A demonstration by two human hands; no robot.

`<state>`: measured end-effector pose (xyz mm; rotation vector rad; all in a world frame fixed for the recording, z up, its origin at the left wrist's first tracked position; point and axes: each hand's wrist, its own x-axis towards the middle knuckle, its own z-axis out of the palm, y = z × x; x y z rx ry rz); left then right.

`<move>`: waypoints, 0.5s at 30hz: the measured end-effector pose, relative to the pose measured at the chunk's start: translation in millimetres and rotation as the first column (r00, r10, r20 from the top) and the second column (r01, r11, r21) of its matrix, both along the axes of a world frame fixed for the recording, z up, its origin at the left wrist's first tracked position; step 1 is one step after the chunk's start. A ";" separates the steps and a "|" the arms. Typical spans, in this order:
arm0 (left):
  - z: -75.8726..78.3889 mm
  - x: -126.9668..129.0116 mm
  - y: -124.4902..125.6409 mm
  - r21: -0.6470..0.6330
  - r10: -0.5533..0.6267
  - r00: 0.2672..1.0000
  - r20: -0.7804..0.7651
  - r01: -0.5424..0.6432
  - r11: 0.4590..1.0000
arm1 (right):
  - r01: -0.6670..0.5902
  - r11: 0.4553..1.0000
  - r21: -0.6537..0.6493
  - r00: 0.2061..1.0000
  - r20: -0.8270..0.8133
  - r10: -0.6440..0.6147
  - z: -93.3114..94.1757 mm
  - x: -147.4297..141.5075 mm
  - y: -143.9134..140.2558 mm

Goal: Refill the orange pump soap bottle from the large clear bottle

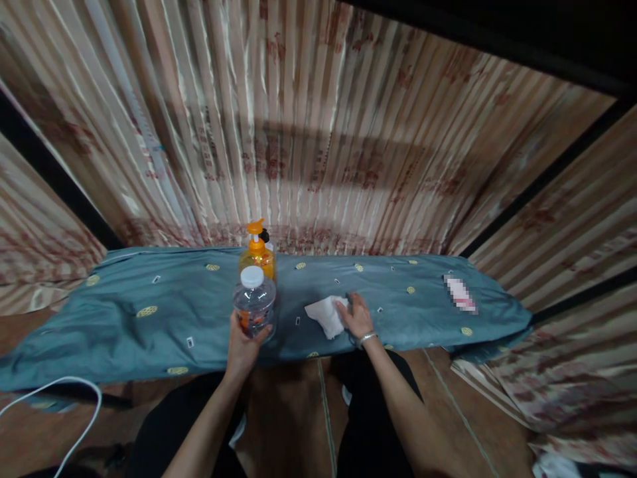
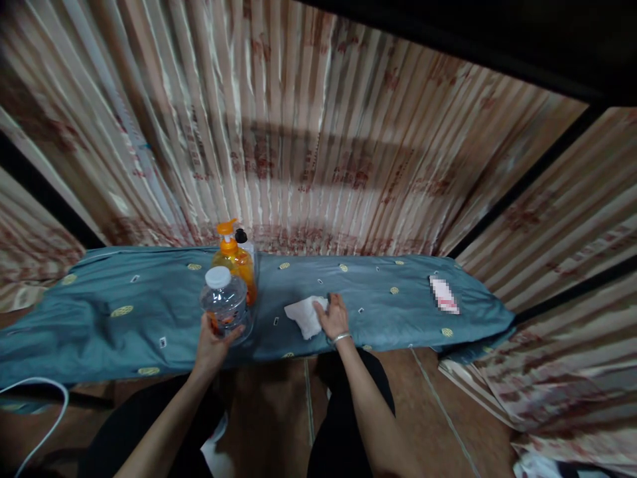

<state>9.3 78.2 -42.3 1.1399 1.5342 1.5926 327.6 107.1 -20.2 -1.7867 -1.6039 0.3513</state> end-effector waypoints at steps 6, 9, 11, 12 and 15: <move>10.0 2.3 -7.1 -0.044 0.023 1.000 0.017 -0.022 0.999 | -0.100 0.994 -0.052 0.995 -0.023 0.098 -0.8 -17.5 19.2; 13.7 2.5 -8.9 -0.062 0.026 1.000 0.009 -0.025 0.998 | -0.129 0.991 -0.030 0.990 -0.052 0.128 1.3 -21.8 16.7; 15.2 2.0 -10.5 -0.067 0.022 1.000 0.000 -0.022 0.998 | -0.123 0.992 -0.020 0.991 -0.054 0.122 4.2 -19.2 16.6; 15.8 1.9 -11.2 -0.067 0.018 1.000 -0.004 -0.018 0.998 | -0.111 0.994 -0.017 0.993 -0.046 0.110 5.6 -16.9 16.5; 17.0 2.1 -13.0 -0.063 0.008 1.000 -0.010 -0.009 0.998 | -0.075 0.997 -0.005 0.996 0.057 0.075 7.9 -12.6 13.2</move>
